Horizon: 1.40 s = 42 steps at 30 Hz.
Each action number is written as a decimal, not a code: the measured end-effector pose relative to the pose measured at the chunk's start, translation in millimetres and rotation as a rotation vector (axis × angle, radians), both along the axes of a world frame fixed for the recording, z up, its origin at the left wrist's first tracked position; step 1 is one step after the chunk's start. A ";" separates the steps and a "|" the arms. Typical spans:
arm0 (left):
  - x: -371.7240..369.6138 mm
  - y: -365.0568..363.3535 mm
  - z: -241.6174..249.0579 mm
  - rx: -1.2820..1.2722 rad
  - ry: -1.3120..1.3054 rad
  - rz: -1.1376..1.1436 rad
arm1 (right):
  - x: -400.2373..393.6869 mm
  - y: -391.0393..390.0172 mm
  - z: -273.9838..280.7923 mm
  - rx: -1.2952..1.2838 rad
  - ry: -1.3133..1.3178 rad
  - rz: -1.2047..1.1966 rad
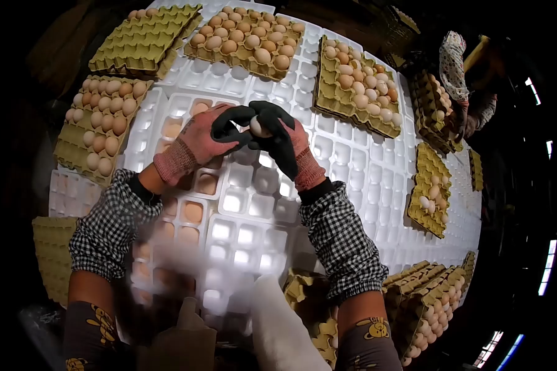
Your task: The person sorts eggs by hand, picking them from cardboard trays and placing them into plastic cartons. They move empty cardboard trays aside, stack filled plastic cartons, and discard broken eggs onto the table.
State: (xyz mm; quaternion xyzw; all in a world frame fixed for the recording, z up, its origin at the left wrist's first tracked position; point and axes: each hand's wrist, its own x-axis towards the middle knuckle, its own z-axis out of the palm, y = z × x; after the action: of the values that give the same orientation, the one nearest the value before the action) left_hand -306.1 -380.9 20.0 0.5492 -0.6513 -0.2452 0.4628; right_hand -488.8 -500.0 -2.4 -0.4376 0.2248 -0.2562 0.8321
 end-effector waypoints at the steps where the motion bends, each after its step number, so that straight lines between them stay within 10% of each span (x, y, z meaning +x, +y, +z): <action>1: -15.8 4.7 8.2 0.121 0.089 0.006 | -15.6 -21.3 -6.9 -0.087 0.073 -0.134; 5: -74.3 54.6 3.3 0.163 0.162 0.104 | -62.6 -136.9 -23.9 -0.921 0.576 -0.841; 9: -131.4 113.7 2.4 0.278 0.178 0.023 | -65.7 -158.2 -34.4 -1.662 1.371 -0.705; 15: -172.0 203.0 -9.7 0.378 0.117 0.134 | -148.1 -19.8 20.7 -0.766 0.395 -0.339; 21: -185.7 260.9 20.5 0.443 0.188 0.032 | -366.4 247.3 107.1 -0.746 0.825 -0.668; 23: -205.9 275.2 27.3 0.519 0.252 0.000 | -425.4 312.3 108.4 -0.287 0.756 -0.523; 29: -294.1 275.5 57.2 0.423 0.213 -0.182 | -377.1 357.3 60.2 -1.503 1.495 -0.055; 34: -346.4 219.1 50.2 0.101 -0.063 -0.108 | -418.3 357.9 68.6 -0.084 0.533 -0.605; 37: -365.4 175.9 24.6 0.214 -0.730 -0.063 | -428.9 339.1 68.0 -0.477 0.700 -0.516; 38: -359.9 169.6 13.3 0.153 -0.558 -0.062 | -425.6 328.4 65.7 -0.050 0.551 -0.516; 41: -331.6 177.7 39.8 0.776 0.857 -0.241 | -376.8 309.5 79.2 -1.374 1.268 -0.352; 42: -327.6 188.3 62.3 0.874 1.195 -0.233 | -373.2 304.8 65.5 -1.454 1.488 -0.103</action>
State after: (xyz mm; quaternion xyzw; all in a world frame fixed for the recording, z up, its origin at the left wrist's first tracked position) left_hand -633.7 -192.6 82.2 0.3838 -0.1862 -0.7856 0.4482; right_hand -861.9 -195.2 63.1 -0.8706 0.4910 -0.0306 0.0070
